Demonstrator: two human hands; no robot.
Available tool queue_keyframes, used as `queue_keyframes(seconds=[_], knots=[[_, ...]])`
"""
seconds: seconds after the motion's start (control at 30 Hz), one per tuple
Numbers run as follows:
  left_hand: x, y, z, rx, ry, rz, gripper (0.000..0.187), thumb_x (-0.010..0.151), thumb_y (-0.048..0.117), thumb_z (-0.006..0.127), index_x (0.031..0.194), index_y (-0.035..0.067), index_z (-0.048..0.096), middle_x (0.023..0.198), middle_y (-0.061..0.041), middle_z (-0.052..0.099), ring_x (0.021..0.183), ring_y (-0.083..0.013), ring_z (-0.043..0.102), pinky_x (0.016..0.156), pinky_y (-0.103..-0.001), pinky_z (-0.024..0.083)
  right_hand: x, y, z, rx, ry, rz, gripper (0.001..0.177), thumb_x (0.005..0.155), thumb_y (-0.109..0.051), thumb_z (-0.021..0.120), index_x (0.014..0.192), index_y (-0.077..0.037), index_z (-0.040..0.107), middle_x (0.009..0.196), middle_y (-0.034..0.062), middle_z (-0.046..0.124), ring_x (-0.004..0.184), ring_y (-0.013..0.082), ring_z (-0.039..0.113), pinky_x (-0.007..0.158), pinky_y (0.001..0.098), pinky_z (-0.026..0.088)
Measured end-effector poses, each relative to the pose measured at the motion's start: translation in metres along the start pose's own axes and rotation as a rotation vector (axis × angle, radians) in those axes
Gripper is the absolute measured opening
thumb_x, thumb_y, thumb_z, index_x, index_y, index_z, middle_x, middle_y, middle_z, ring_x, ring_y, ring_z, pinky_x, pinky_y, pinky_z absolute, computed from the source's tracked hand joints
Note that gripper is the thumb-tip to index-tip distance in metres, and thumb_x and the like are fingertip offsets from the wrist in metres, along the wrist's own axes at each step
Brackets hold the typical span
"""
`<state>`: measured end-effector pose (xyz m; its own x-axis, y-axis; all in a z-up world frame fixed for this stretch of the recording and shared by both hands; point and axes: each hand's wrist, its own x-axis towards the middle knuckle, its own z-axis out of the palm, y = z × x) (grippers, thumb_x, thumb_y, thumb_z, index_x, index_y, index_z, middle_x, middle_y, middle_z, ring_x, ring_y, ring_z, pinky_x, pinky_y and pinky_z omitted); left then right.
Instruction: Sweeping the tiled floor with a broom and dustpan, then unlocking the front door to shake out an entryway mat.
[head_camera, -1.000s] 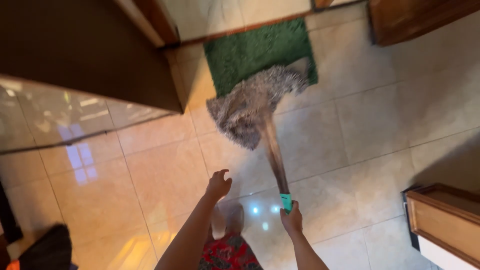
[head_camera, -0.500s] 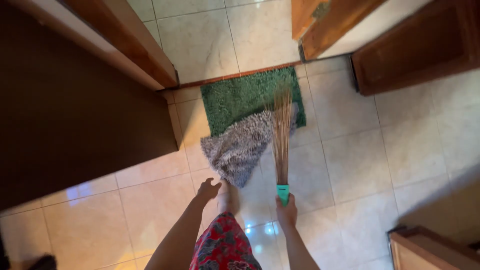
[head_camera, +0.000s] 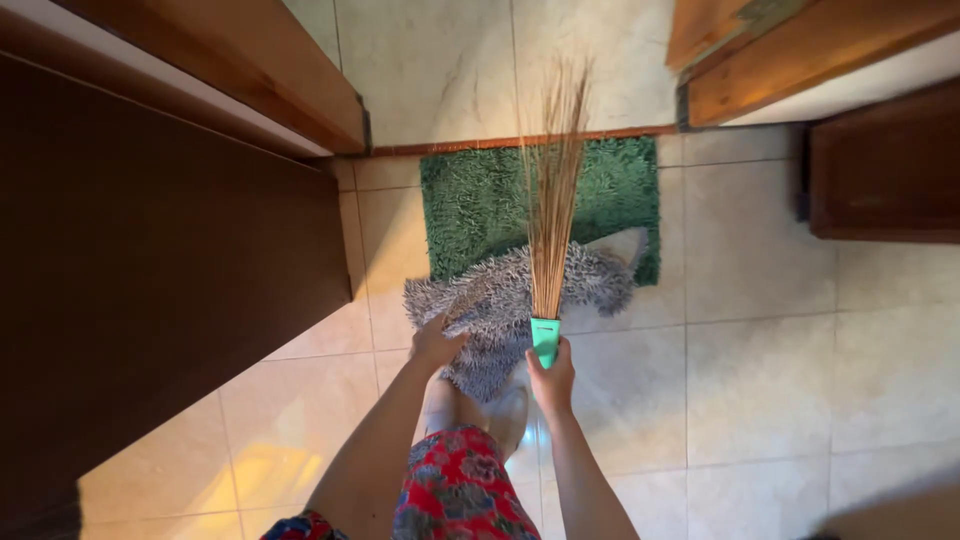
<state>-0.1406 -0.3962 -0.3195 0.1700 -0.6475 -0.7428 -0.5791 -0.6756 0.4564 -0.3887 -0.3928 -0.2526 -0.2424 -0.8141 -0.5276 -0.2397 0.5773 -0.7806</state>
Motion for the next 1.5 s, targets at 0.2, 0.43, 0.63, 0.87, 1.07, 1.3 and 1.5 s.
queue_keyframes(seconds=[0.2, 0.43, 0.63, 0.87, 1.07, 1.3, 1.5], knots=[[0.043, -0.006, 0.019, 0.061, 0.033, -0.291, 0.110, 0.070, 0.058, 0.085, 0.156, 0.016, 0.032, 0.162, -0.010, 0.033, 0.150, -0.0328, 0.026, 0.116, -0.053, 0.031, 0.054, 0.053, 0.007, -0.245, 0.014, -0.144, 0.053, 0.081, -0.024, 0.080, 0.124, -0.004, 0.057, 0.092, 0.0113, 0.072, 0.080, 0.0235, 0.069, 0.074, 0.0386, 0.055], [0.118, -0.054, 0.054, 0.049, 0.185, -0.272, 0.111, 0.065, 0.049, 0.092, 0.153, 0.013, 0.035, 0.163, -0.009, 0.033, 0.154, -0.0315, 0.024, 0.120, -0.050, 0.028, 0.160, 0.101, -0.044, -0.588, 0.445, -0.388, 0.052, 0.079, -0.025, 0.087, 0.115, -0.001, 0.061, 0.098, 0.0220, 0.067, 0.092, 0.0446, 0.065, 0.081, 0.0509, 0.052], [0.168, -0.065, 0.067, -0.025, 0.184, -0.204, 0.141, 0.057, 0.044, 0.099, 0.160, 0.006, 0.010, 0.162, -0.021, 0.024, 0.149, -0.0379, 0.021, 0.121, -0.049, 0.023, 0.219, 0.081, -0.065, -0.685, 0.307, -0.615, 0.067, 0.076, -0.022, 0.088, 0.131, 0.003, 0.058, 0.131, 0.0245, 0.059, 0.121, 0.0424, 0.059, 0.104, 0.0482, 0.050], [0.178, -0.037, 0.051, 0.028, 0.147, -0.361, 0.110, 0.055, 0.042, 0.099, 0.146, 0.013, 0.044, 0.152, -0.020, 0.042, 0.144, -0.0384, 0.035, 0.117, -0.048, 0.035, 0.238, 0.082, -0.070, -0.809, 0.225, -0.368, 0.068, 0.066, -0.030, 0.092, 0.123, -0.005, 0.065, 0.125, 0.0216, 0.066, 0.110, 0.0415, 0.065, 0.091, 0.0494, 0.054], [0.190, -0.061, 0.057, 0.007, 0.162, -0.154, 0.055, 0.073, 0.037, 0.079, 0.122, 0.016, 0.066, 0.115, -0.021, 0.073, 0.111, -0.0407, 0.068, 0.097, -0.051, 0.053, 0.263, 0.060, -0.109, -0.890, 0.210, -0.241, 0.052, 0.064, -0.029, 0.090, 0.109, -0.012, 0.071, 0.092, 0.0177, 0.075, 0.086, 0.0398, 0.072, 0.076, 0.0504, 0.057], [0.153, -0.103, 0.023, 0.237, 0.260, -0.244, 0.047, 0.075, 0.024, 0.076, 0.118, 0.010, 0.065, 0.114, -0.023, 0.070, 0.108, -0.0422, 0.066, 0.094, -0.052, 0.052, 0.283, 0.110, -0.086, -0.638, 0.127, -0.098, 0.050, 0.065, -0.030, 0.084, 0.110, -0.010, 0.073, 0.099, 0.0155, 0.077, 0.092, 0.0324, 0.076, 0.085, 0.0451, 0.058], [0.125, -0.127, 0.023, 0.323, 0.202, -0.301, 0.030, 0.081, 0.024, 0.072, 0.108, 0.011, 0.070, 0.108, -0.020, 0.074, 0.106, -0.0403, 0.069, 0.093, -0.050, 0.055, 0.291, 0.089, -0.051, -0.834, 0.210, 0.003, 0.083, 0.059, -0.039, 0.099, 0.123, -0.002, 0.062, 0.137, 0.0212, 0.061, 0.123, 0.0376, 0.061, 0.104, 0.0444, 0.050]])
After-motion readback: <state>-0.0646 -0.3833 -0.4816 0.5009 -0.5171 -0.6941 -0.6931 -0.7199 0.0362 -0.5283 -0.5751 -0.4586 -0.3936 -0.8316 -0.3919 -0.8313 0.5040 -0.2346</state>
